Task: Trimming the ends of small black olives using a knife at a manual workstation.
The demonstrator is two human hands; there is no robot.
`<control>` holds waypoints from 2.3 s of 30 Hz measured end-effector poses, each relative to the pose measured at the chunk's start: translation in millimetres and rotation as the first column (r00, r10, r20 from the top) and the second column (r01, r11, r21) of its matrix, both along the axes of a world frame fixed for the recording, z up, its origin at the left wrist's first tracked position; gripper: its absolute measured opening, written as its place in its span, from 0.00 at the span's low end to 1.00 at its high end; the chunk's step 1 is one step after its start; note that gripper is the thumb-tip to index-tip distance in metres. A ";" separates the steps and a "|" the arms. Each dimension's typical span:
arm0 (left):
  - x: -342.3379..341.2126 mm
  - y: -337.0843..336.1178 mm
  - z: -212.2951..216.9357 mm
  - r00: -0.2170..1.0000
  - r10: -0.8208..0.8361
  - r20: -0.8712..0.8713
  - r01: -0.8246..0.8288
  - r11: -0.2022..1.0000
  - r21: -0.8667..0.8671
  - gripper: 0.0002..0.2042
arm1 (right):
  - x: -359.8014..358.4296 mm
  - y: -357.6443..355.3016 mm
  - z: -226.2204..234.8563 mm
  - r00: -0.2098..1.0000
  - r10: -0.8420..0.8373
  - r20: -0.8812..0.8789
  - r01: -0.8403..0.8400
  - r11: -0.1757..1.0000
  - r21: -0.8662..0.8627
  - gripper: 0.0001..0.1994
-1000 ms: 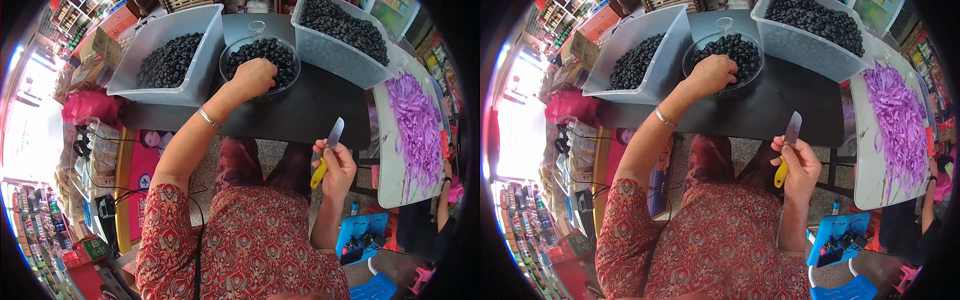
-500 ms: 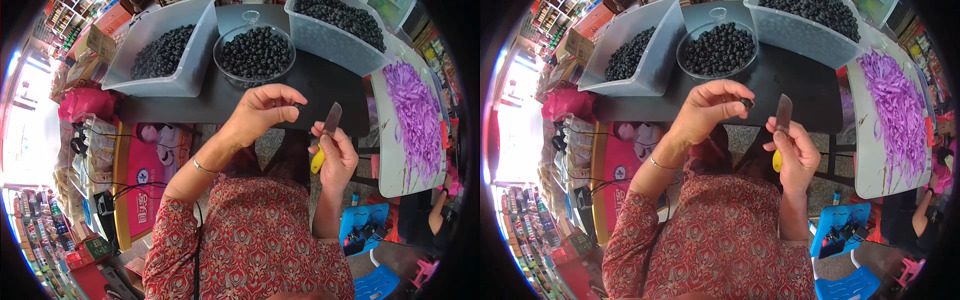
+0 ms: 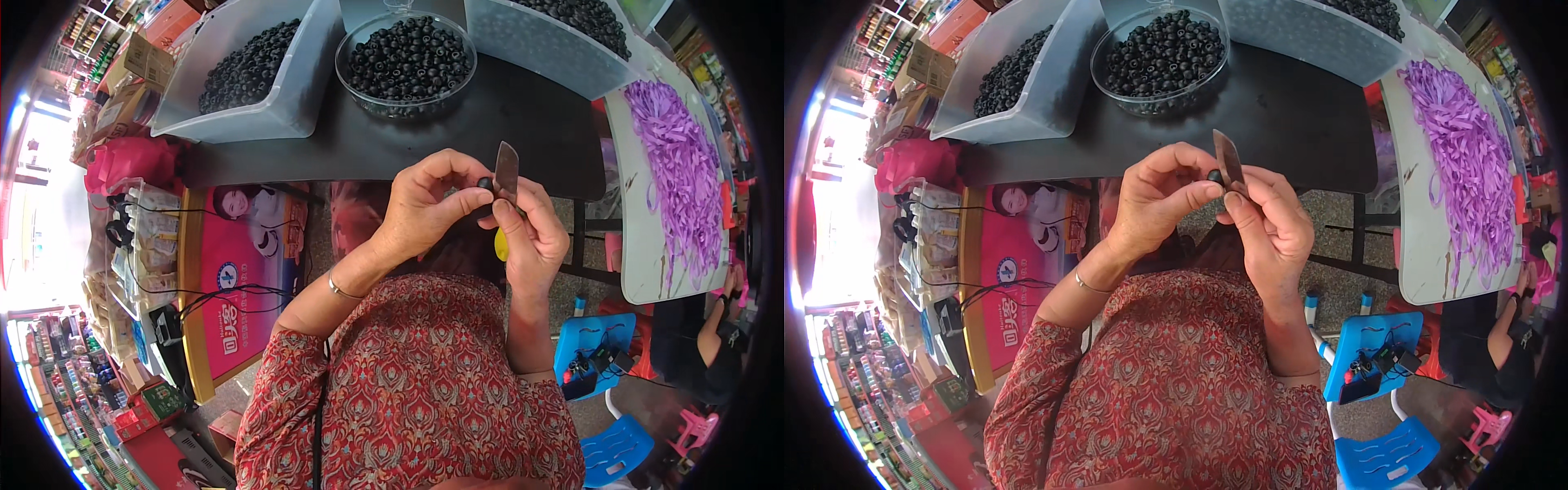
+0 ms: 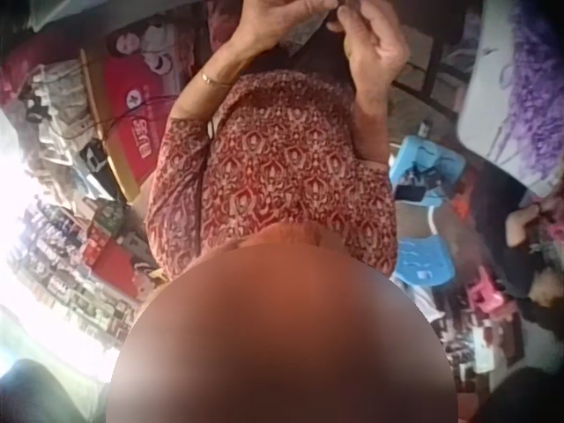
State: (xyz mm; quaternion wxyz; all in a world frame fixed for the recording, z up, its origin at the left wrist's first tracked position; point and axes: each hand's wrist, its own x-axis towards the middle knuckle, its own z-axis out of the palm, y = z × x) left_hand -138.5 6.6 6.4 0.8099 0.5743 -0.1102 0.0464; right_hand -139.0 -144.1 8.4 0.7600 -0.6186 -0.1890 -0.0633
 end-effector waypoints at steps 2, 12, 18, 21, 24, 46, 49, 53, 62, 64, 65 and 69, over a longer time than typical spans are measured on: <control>-2.2 1.3 -0.4 0.999 0.025 0.040 -0.024 1.000 -0.009 0.12 | 1.3 1.3 -3.8 1.000 0.003 -0.007 -0.003 1.000 0.004 0.09; -14.1 13.0 -2.8 0.987 -0.080 -0.139 0.037 0.957 -0.289 0.11 | -2.0 10.9 -8.5 0.999 -0.011 -0.046 0.011 1.000 0.005 0.09; -17.3 12.8 -9.4 0.997 -0.031 -0.074 0.020 0.990 -0.142 0.14 | -5.8 13.9 -7.2 1.000 -0.003 -0.004 0.003 1.000 -0.012 0.09; -20.1 10.9 -8.8 0.986 -0.120 -0.114 0.079 0.946 -0.315 0.13 | -8.3 14.5 -5.0 0.999 0.006 -0.034 -0.006 1.000 -0.015 0.09; -20.8 12.0 -18.6 0.987 -0.142 -0.079 0.110 0.941 -0.321 0.13 | -9.3 11.8 -7.6 0.999 0.032 -0.019 -0.032 0.999 -0.016 0.09; -22.6 4.1 -28.1 0.988 -0.093 -0.119 0.056 0.956 -0.287 0.14 | -4.9 4.7 -5.0 0.998 0.022 -0.056 -0.025 0.999 -0.041 0.11; -21.4 4.2 -31.7 0.977 -0.147 -0.154 0.080 0.924 -0.375 0.14 | -4.0 2.1 -7.7 0.997 0.038 -0.074 -0.038 0.999 0.003 0.10; -22.1 7.0 -36.3 0.974 -0.151 -0.168 0.071 0.910 -0.410 0.14 | -4.3 4.3 -4.4 0.995 0.065 -0.076 -0.067 0.998 -0.023 0.10; -27.0 13.7 -42.7 0.973 -0.225 -0.057 0.159 0.824 -0.544 0.14 | -9.3 8.7 4.5 0.990 0.120 -0.078 -0.123 0.992 -0.029 0.09; -27.9 13.1 -41.9 0.973 -0.229 -0.038 0.170 0.818 -0.549 0.14 | -10.8 8.2 5.9 0.987 0.128 -0.096 -0.130 0.991 -0.012 0.09; -28.1 12.7 -41.2 0.973 -0.232 -0.020 0.182 0.812 -0.554 0.15 | -11.2 7.8 6.7 0.989 0.126 -0.079 -0.128 0.992 -0.013 0.09; -28.4 11.3 -37.9 0.973 -0.231 0.002 0.197 0.827 -0.527 0.15 | -13.2 6.5 11.4 0.992 0.118 -0.052 -0.119 0.993 -0.015 0.08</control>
